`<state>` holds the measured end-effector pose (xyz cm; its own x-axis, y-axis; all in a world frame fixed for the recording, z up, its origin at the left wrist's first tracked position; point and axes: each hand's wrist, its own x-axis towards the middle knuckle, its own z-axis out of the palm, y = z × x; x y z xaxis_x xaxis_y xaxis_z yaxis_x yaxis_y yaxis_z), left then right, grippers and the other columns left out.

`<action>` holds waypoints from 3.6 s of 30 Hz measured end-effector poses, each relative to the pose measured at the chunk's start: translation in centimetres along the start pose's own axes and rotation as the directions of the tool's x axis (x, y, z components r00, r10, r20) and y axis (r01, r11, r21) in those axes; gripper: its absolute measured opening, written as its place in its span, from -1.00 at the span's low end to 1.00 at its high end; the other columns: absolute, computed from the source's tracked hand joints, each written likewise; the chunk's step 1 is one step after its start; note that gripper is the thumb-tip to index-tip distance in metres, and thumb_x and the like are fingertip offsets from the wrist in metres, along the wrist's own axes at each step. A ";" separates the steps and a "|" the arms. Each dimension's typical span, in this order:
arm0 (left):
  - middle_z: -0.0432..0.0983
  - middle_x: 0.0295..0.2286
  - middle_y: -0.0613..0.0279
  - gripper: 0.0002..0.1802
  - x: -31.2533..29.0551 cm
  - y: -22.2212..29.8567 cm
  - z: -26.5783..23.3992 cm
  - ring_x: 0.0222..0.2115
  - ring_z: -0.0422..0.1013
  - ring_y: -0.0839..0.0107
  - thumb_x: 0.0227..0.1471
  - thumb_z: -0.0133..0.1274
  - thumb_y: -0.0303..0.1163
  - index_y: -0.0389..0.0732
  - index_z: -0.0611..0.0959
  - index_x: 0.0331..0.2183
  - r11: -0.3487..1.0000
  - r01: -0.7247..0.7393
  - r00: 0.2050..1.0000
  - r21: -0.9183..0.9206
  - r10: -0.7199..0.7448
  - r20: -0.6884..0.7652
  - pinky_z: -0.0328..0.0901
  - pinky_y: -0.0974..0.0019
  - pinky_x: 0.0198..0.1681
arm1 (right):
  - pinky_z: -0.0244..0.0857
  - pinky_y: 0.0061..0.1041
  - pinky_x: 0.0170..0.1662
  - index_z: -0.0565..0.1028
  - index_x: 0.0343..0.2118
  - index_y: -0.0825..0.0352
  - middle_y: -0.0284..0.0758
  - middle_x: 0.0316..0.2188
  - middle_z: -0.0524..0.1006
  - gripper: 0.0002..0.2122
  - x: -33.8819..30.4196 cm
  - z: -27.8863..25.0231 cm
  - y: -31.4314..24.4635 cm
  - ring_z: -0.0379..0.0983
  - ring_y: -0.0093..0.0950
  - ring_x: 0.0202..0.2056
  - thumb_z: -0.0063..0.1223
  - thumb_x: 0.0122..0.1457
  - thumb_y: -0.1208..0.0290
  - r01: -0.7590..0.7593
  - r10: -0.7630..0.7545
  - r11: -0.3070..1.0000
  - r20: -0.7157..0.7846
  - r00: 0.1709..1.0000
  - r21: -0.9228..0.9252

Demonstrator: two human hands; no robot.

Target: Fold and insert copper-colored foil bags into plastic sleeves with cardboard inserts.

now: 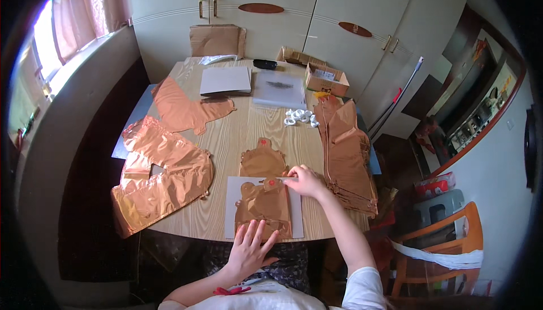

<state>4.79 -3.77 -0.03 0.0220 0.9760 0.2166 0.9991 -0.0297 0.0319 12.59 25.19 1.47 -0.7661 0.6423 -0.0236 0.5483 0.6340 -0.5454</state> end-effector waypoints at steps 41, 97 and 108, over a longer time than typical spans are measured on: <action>0.14 0.23 0.03 -0.02 -0.4 0.0 0.6 0.25 0.05 -0.03 -0.12 0.04 0.38 0.23 0.22 0.28 0.999 0.044 0.998 0.000 -0.044 0.043 -0.15 -0.31 0.26 | 0.16 0.00 0.07 0.64 -0.35 0.10 -0.36 -0.32 0.66 -0.77 7.9 7.0 -8.6 0.54 -0.29 -0.13 0.15 0.10 0.08 -0.087 0.068 0.994 0.245 0.967 0.066; 0.23 0.16 -0.18 -0.04 0.1 -1.0 -0.5 0.29 0.01 -0.03 -0.03 0.10 0.24 -0.40 0.33 0.10 0.951 0.096 0.995 -0.294 -0.084 0.054 -0.20 -0.14 0.33 | -0.06 -0.13 0.33 0.28 0.24 0.31 -0.19 0.25 0.28 -0.51 -7.6 7.1 -6.5 0.14 -0.19 0.29 -0.15 0.31 0.17 0.485 -0.493 0.861 -0.013 0.870 -0.150; 0.38 0.12 0.24 -0.55 5.3 -16.7 -1.1 0.22 0.20 0.23 0.08 0.02 -0.28 -0.18 0.55 0.03 0.986 -0.135 0.991 -0.100 0.133 -0.034 0.09 0.03 0.24 | -0.06 -0.15 0.33 0.33 0.19 0.37 -0.16 0.24 0.30 -0.51 -7.8 7.2 -7.3 0.16 -0.21 0.28 -0.07 0.26 0.21 0.460 -0.474 0.852 0.005 0.881 -0.251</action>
<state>-11.78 1.71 1.66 0.1532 0.9556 0.2517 0.9780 -0.1830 0.0997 12.17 12.48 -0.41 -0.9363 0.2628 0.2331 0.1988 0.9435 -0.2652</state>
